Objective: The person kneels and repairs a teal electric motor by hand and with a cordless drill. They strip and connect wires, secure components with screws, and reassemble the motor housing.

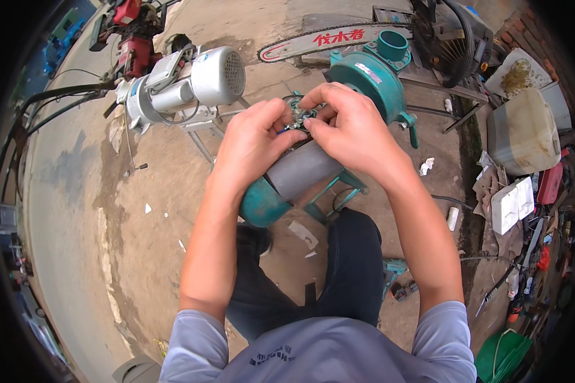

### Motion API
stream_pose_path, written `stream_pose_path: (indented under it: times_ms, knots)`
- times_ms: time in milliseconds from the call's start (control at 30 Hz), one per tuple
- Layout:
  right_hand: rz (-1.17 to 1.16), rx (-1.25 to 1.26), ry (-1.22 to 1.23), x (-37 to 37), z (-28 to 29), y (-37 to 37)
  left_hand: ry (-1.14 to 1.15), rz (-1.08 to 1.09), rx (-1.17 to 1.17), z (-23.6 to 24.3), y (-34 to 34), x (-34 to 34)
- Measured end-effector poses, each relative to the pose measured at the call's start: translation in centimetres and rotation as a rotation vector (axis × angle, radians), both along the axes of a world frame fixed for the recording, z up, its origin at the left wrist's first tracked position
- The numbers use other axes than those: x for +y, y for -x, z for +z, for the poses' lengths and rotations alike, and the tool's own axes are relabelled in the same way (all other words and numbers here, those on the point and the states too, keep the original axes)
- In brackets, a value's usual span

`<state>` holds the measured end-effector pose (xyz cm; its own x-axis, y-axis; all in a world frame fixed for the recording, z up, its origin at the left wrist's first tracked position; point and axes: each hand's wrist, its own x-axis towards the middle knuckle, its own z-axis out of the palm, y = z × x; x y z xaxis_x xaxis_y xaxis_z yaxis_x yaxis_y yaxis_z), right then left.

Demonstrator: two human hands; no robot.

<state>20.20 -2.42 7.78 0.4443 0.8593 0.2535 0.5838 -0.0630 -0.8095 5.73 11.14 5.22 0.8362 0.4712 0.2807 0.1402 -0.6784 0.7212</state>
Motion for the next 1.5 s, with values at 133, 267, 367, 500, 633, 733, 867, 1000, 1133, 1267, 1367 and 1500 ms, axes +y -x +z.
stream_pose_path:
  times_ms: [133, 267, 367, 500, 633, 733, 867, 1000, 1133, 1267, 1367, 1500]
  knots:
    - [-0.120, 0.090, -0.256, -3.4, 0.0, -0.1, -0.107, -0.092, -0.038, -0.4, 0.4, 0.8]
    - [-0.411, 0.412, -0.381, -11.9, -3.6, -0.3, -0.147, -0.165, -0.059, -0.1, 0.6, 1.0]
    - [-0.657, 0.596, -0.304, -20.2, -12.0, -0.4, -0.166, -0.157, -0.063, -0.1, 0.8, 0.9]
    - [-1.076, 0.770, -0.078, -32.7, -25.5, 4.1, -0.205, -0.120, -0.048, -0.2, 0.8, 0.5]
    - [-1.532, 0.868, 0.034, -41.6, -33.7, 12.2, -0.223, -0.108, -0.027, 0.1, 1.1, 0.5]
    - [-1.551, 0.483, 0.756, -48.1, -41.3, 17.5, -0.244, -0.109, -0.017, 0.4, 0.3, 0.5]
    - [-1.201, 0.293, 1.034, -45.4, -41.6, 20.3, -0.266, -0.126, -0.047, 0.1, 0.0, 0.4]
    - [-1.215, 0.472, 1.304, -41.6, -40.0, 17.2, -0.315, -0.128, 0.008, 0.3, 0.5, 0.5]
    - [-1.318, 0.512, 1.278, -39.0, -39.5, 15.0, -0.340, -0.135, 0.002, 0.2, 1.1, 0.7]
    - [-1.391, 0.340, 1.184, -41.9, -44.1, 15.2, -0.313, -0.174, -0.044, 0.4, 0.1, 0.7]
    - [-1.331, 0.384, 0.712, -41.2, -36.7, 16.0, -0.270, -0.128, -0.080, -1.0, 1.6, 1.1]
    - [-1.366, 0.603, 0.139, -41.7, -23.7, 13.7, -0.370, -0.210, -0.071, -1.7, 1.2, 1.7]
